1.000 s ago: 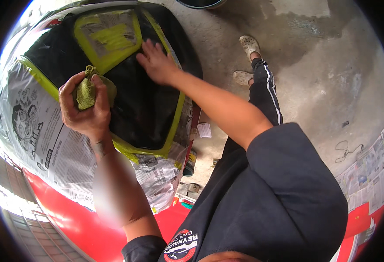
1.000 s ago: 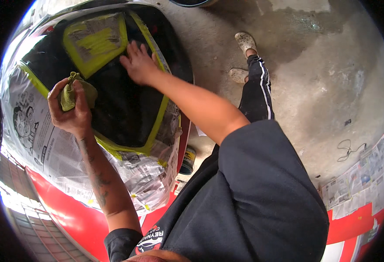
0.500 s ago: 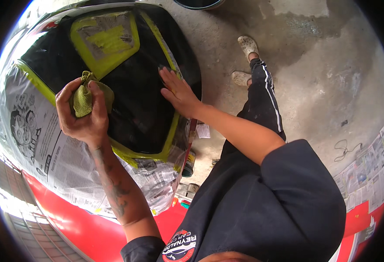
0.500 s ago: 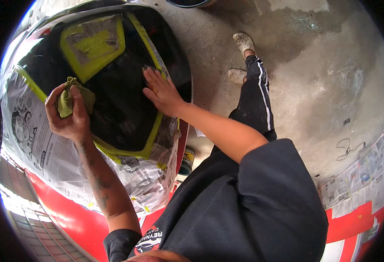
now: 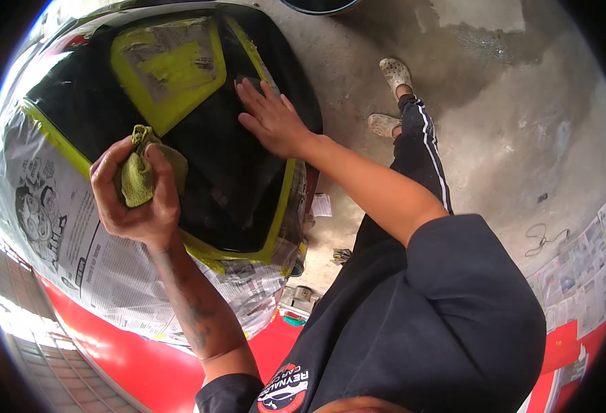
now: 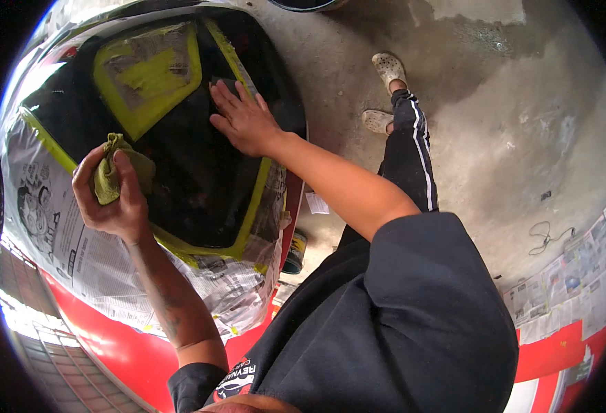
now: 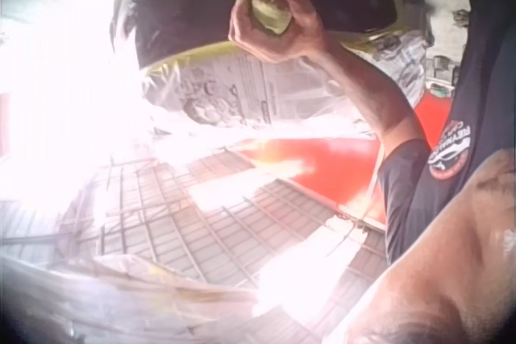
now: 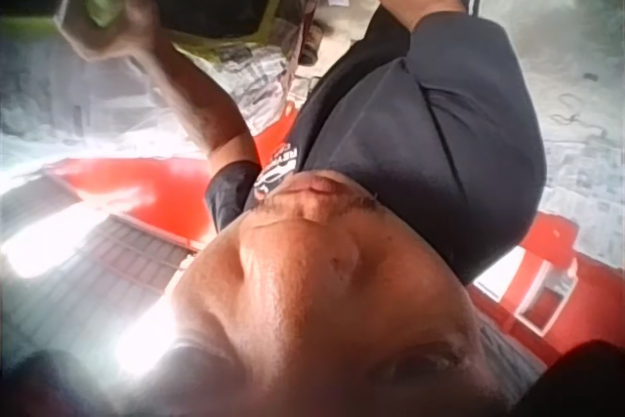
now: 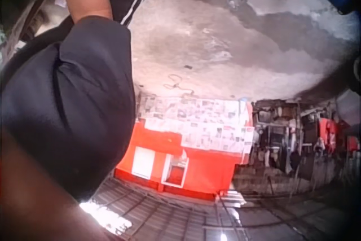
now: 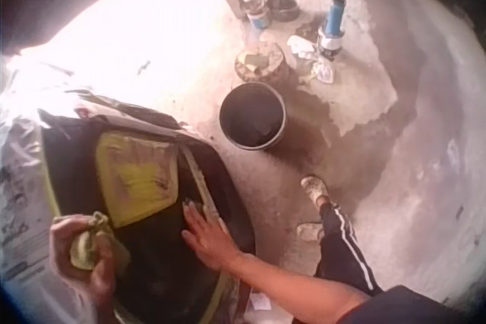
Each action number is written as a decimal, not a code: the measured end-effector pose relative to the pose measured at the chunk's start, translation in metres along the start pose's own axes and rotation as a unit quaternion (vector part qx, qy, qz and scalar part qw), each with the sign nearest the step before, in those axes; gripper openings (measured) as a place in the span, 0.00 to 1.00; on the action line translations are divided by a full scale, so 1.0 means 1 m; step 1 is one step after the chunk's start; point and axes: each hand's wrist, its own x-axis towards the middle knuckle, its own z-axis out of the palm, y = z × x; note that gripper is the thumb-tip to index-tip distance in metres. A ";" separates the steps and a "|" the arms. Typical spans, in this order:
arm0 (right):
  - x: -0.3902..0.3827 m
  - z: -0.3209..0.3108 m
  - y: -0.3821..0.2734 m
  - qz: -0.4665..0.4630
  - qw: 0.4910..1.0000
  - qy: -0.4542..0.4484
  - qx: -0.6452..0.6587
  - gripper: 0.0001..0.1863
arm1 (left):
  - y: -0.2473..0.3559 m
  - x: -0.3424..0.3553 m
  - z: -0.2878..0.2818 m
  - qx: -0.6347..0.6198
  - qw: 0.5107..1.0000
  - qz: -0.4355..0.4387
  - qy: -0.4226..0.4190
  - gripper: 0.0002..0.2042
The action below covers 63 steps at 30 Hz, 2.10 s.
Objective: The person performs wet sanding on a masked-off car body panel using a sanding block and then wipes and buffs the surface with a cloth and water.
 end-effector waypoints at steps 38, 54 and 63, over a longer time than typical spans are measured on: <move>0.159 -0.026 0.040 -0.014 0.997 0.075 -0.009 0.34 | 0.000 0.001 0.003 0.002 1.000 0.019 0.002 0.12; -0.150 0.012 -0.024 0.050 0.985 -0.053 0.156 0.35 | -0.001 -0.001 0.001 0.040 0.999 -0.006 0.027 0.12; -0.148 0.013 -0.062 0.113 0.974 -0.053 0.191 0.37 | 0.002 0.000 0.002 0.043 0.999 -0.007 0.028 0.12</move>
